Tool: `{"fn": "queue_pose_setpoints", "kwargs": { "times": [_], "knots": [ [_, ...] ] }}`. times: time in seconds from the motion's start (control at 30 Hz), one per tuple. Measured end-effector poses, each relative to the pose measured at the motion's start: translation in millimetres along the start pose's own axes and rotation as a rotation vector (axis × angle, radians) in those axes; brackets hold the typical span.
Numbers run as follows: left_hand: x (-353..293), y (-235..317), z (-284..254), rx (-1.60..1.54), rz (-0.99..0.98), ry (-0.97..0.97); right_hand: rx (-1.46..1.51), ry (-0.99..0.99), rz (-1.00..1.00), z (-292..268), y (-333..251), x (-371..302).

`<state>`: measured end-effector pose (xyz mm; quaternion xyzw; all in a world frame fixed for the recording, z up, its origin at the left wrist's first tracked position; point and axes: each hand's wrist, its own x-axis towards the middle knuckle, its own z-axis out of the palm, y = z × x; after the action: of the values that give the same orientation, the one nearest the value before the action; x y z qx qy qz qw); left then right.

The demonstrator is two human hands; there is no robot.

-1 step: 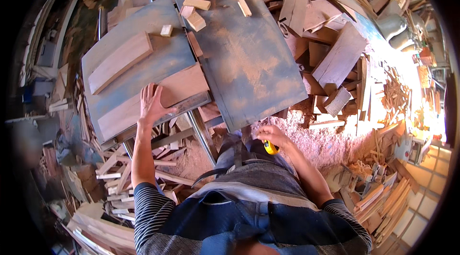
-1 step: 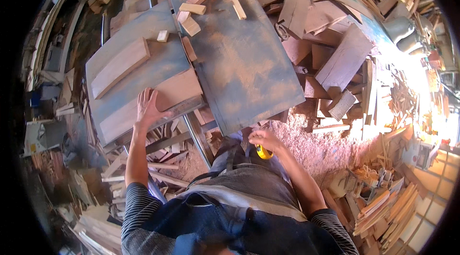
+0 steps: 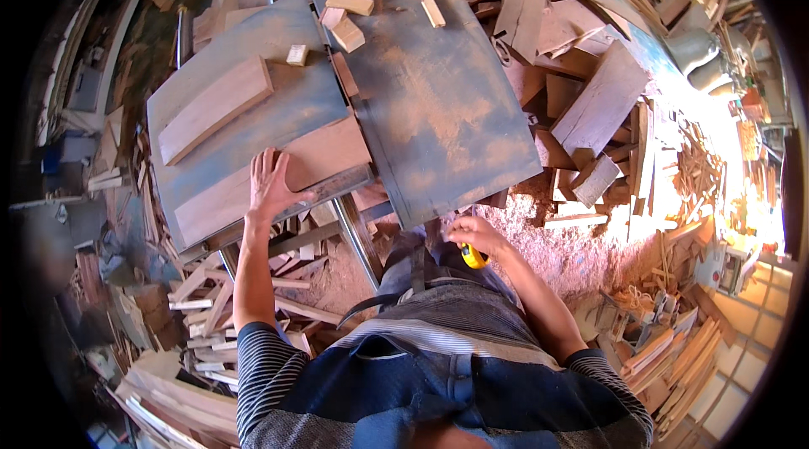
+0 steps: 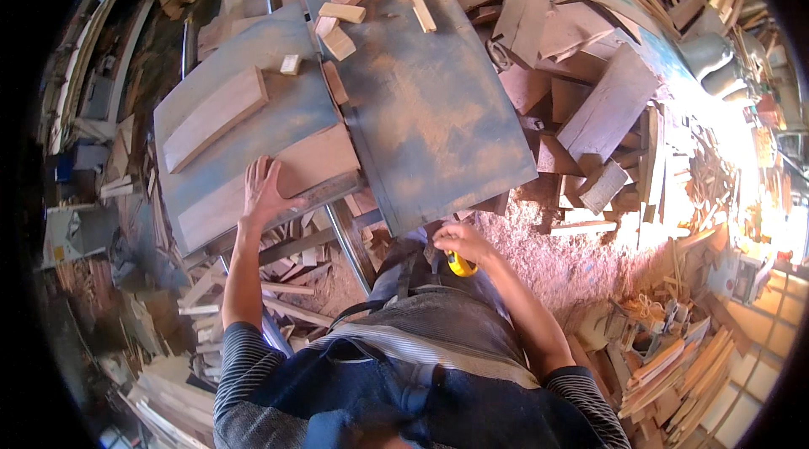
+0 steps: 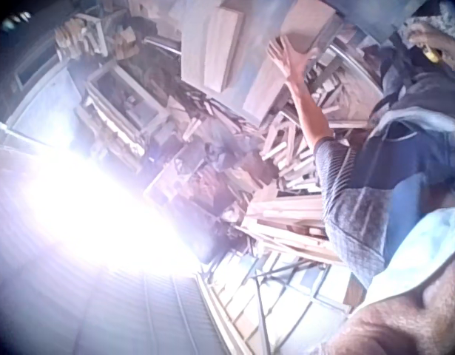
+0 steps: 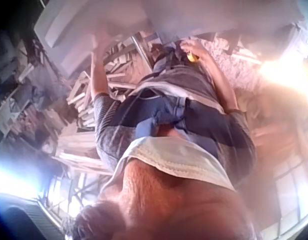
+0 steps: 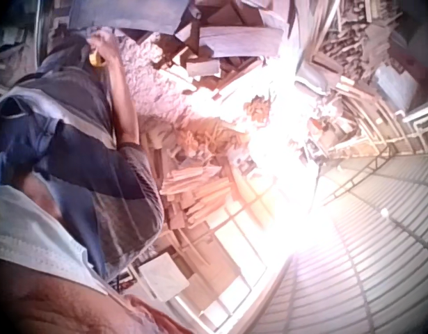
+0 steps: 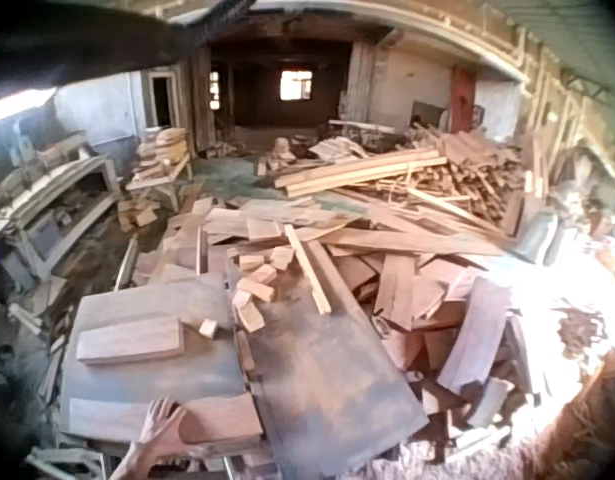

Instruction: The person measures wood pieces using a yellow tape measure on a workbench, sliding the tape along the length of each piece and moving them to check different sides.

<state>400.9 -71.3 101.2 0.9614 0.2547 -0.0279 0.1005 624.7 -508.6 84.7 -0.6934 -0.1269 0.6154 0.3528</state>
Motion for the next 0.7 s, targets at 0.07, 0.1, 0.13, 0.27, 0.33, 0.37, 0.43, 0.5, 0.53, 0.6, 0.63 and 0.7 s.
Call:
{"fn": "queue_pose_setpoints", "kwargs": {
  "times": [0.07,0.1,0.13,0.27,0.33,0.37,0.43,0.5,0.53,0.6,0.63,0.7],
  "knots": [
    [-27.6,15.2,3.0,-0.027,-0.01,0.02,-0.031,-0.052,-0.084,5.5,-25.5,1.0],
    [-39.8,22.6,4.7,-0.032,-0.007,0.023,-0.057,-0.131,-0.135,3.9,-25.6,11.6],
    [-50.4,29.0,6.3,-0.038,-0.004,0.025,-0.047,-0.132,-0.162,7.8,-24.1,19.4],
    [-91.4,56.1,11.9,-0.051,0.003,0.049,-0.121,-0.119,-0.269,27.0,-34.7,46.1],
    [-105.5,67.6,10.8,-0.051,-0.005,0.029,-0.184,-0.082,-0.315,36.7,-45.2,61.2],
    [-113.7,69.3,13.5,-0.04,-0.009,0.036,-0.185,-0.055,-0.343,44.7,-48.3,67.3],
    [-128.0,73.0,20.2,-0.023,-0.015,0.051,-0.283,0.016,-0.35,55.8,-55.2,76.6],
    [-132.3,77.0,20.3,-0.031,-0.028,0.031,-0.405,0.085,-0.405,61.8,-53.2,87.0],
    [-133.5,77.6,20.0,-0.04,-0.03,0.018,-0.442,0.116,-0.452,66.3,-51.9,91.1],
    [-140.3,76.4,24.1,-0.012,-0.037,0.019,-0.546,0.145,-0.48,71.5,-59.2,94.7],
    [-146.1,74.9,25.5,-0.002,-0.064,0.015,-0.605,0.172,-0.498,75.1,-62.8,95.9],
    [-152.9,78.0,29.5,0.009,-0.115,0.017,-0.731,0.236,-0.538,79.7,-70.6,101.2]
  ]
}}
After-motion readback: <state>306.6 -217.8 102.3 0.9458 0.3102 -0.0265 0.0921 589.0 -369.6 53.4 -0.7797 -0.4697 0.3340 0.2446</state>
